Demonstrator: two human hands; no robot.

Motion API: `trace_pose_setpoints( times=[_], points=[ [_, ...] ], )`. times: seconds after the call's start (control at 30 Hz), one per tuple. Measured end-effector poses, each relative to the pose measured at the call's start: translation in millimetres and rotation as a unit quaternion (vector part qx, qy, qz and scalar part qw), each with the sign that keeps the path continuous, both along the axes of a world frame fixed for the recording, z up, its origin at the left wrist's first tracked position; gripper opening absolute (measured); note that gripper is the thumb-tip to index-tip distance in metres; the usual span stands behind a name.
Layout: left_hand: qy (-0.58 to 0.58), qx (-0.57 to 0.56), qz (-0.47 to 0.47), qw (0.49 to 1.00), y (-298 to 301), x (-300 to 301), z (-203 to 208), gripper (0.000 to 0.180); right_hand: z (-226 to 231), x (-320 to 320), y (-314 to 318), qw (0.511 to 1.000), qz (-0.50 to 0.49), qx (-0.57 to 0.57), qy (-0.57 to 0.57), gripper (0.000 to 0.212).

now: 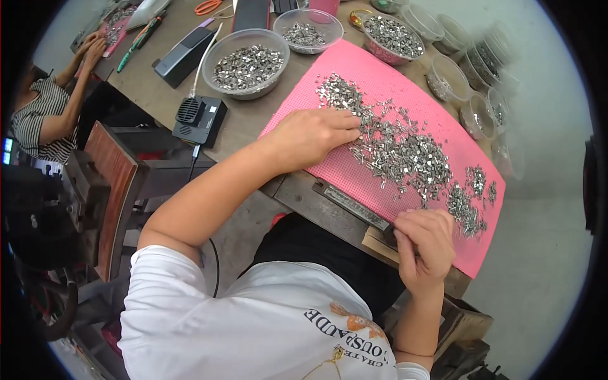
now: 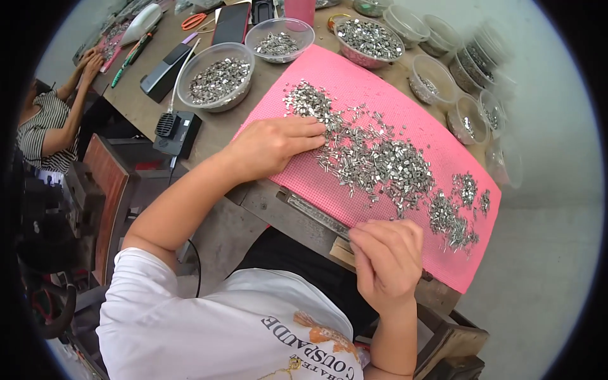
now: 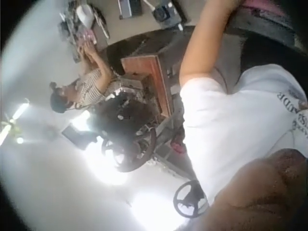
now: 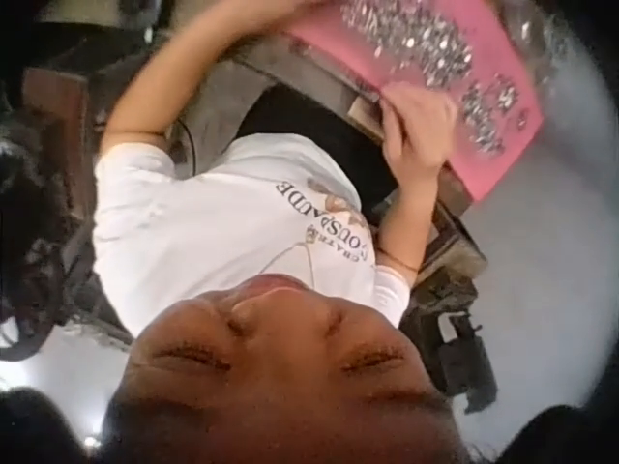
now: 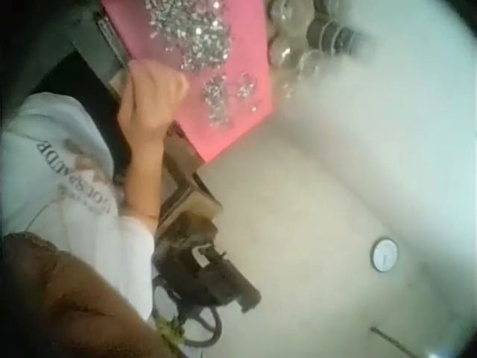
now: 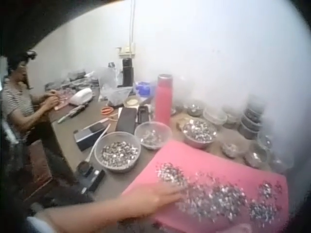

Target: The person places small metal components into a metal fixture by hand, inserts the fixture into a manual press machine to press them, and then continues loading metal pieces into the fixture.

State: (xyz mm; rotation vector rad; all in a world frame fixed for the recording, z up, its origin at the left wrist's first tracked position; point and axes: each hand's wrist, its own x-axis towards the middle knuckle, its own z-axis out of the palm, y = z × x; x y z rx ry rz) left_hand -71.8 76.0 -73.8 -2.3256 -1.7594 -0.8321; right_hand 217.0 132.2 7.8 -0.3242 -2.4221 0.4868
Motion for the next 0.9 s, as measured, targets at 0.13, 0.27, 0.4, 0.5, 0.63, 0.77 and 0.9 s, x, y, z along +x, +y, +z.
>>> trace_pose_setpoints(
  times=[0.13, 0.27, 0.4, 0.5, 0.63, 0.77, 0.9],
  points=[
    [-0.026, 0.01, -0.002, 1.0, -24.5, 4.1, -5.5, 0.037, -4.4, -3.4, -0.3, 0.999, 0.014, -0.009, -0.035, 0.022],
    [-0.085, 0.043, -0.005, 0.995, -40.3, 2.0, -8.2, 0.032, -6.7, -7.7, 1.5, 0.997, 0.03, -0.013, -0.072, 0.022],
    [-0.153, 0.07, -0.013, 0.986, -46.2, -8.0, -10.5, 0.029, -10.2, -18.0, 3.4, 0.995, 0.036, -0.02, -0.096, 0.022],
    [-0.186, 0.071, -0.007, 0.98, -48.6, -11.0, -9.6, 0.029, -15.1, -23.5, 3.5, 0.993, 0.042, -0.029, -0.109, 0.021],
    [-0.217, 0.097, 0.015, 0.971, -50.4, -10.7, -0.6, 0.029, -18.7, -23.7, 0.8, 0.993, 0.05, -0.036, -0.101, 0.02],
    [-0.273, 0.127, 0.075, 0.951, -48.6, -8.6, -3.5, 0.027, -27.0, -22.9, -3.9, 0.994, 0.014, -0.068, -0.083, 0.02],
    [-0.327, 0.103, 0.168, 0.924, -54.5, 4.4, -2.0, 0.022, -26.7, -20.9, -9.3, 0.998, -0.006, -0.062, -0.034, 0.021]
  ],
)
